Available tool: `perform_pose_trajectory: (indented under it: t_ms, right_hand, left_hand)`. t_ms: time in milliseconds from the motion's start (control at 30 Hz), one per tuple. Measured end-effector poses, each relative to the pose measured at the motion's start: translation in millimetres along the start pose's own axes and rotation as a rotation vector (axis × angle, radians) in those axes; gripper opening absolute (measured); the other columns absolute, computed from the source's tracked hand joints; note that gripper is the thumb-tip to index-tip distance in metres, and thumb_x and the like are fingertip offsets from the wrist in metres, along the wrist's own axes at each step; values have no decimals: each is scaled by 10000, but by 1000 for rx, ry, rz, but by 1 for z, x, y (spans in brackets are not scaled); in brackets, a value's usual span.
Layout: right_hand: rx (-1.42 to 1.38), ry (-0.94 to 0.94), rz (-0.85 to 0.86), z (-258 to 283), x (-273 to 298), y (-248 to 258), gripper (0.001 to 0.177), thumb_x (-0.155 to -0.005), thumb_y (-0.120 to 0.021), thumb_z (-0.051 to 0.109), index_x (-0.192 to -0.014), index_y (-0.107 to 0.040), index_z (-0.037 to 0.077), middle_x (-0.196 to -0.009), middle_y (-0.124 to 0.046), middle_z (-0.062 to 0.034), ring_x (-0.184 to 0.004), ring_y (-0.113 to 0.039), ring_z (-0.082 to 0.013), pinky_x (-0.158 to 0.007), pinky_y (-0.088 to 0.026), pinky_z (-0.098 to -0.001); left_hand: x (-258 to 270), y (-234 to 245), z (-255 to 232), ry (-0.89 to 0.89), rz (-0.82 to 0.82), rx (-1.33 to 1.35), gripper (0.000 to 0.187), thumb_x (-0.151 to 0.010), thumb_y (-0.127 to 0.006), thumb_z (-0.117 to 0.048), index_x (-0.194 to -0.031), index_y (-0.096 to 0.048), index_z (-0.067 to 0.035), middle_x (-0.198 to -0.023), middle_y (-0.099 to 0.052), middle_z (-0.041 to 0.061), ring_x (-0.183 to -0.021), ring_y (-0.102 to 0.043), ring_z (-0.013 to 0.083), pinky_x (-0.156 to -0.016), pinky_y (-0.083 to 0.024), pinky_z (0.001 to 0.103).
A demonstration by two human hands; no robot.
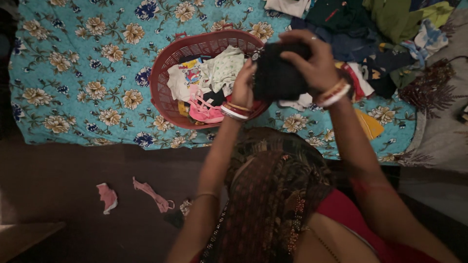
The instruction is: Sort laundry into a basket and organize items on a bed.
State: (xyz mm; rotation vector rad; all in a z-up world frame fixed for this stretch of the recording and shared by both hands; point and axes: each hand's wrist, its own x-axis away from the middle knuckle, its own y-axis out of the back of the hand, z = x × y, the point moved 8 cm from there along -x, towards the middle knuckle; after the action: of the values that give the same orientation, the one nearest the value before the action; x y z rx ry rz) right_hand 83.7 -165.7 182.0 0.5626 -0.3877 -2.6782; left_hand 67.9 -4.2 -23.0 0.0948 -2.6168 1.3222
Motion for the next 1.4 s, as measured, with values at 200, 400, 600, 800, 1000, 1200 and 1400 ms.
perform_pose_trajectory:
  t_ms: [200, 400, 600, 800, 1000, 1200, 1400]
  right_hand:
    - [125, 35, 5, 3, 1, -18, 651, -956, -834, 111, -1510, -496, 51, -1461, -627, -161, -1380, -633, -305, -1138, -527, -375]
    - [-203, -332, -3, -96, 31, -28, 1011, -857, -884, 310, -1609, -247, 84, -1482, -544, -179, -1394, -548, -286, -1169, -464, -388]
    - [-223, -611, 90, -198, 113, -105, 996, -791, -904, 287, -1571, -329, 59, -1435, -549, -161, -1337, -537, -260, -1132, -448, -387]
    - [-226, -399, 25, -213, 96, -118, 986, -824, -911, 207, -1573, -296, 28, -1554, -461, -170, -1441, -468, -285, -1187, -419, -411]
    - [67, -308, 20, -176, 13, -128, 912, -872, -889, 175, -1586, -325, 111, -1533, -538, -187, -1415, -562, -311, -1175, -468, -405]
    - [299, -402, 90, -257, -24, -159, 879, -813, -857, 165, -1531, -359, 68, -1438, -547, -248, -1326, -550, -406, -1136, -449, -449]
    - [639, -81, 123, -194, -36, -180, 665, -848, -681, 53, -1483, -485, 56, -1509, -482, -235, -1386, -480, -441, -1197, -391, -500]
  left_hand:
    - [31, -45, -32, -117, 183, -368, 564, -860, -788, 14, -1331, -481, -24, -1216, -655, 114, -1099, -666, 222, -971, -574, 383]
    - [36, -14, -29, -68, 95, -234, 588, -800, -738, 77, -1342, -523, -2, -1184, -680, 129, -1053, -685, 250, -930, -591, 392]
    - [13, 137, 44, 36, 14, -489, 588, -769, -745, 65, -1335, -595, 3, -1207, -708, 133, -1064, -698, 237, -948, -585, 371]
    - [17, 181, 29, -191, -171, -856, 721, -720, -936, -99, -1329, -586, 61, -1274, -661, 164, -1166, -612, 255, -1034, -490, 394]
    - [-26, 167, -44, -557, -293, -1170, 962, -746, -1011, -159, -1436, -405, 130, -1427, -513, 269, -1339, -499, 349, -1115, -386, 444]
    - [-80, 179, -60, -51, -475, -1397, 973, -652, -946, -269, -1472, -469, -52, -1374, -676, 196, -1311, -649, 337, -1143, -504, 376]
    - [-58, 106, -50, -53, -391, -2155, 1208, -726, -875, -275, -1626, -73, -356, -1689, -101, 227, -1543, -112, 459, -1110, -252, 746]
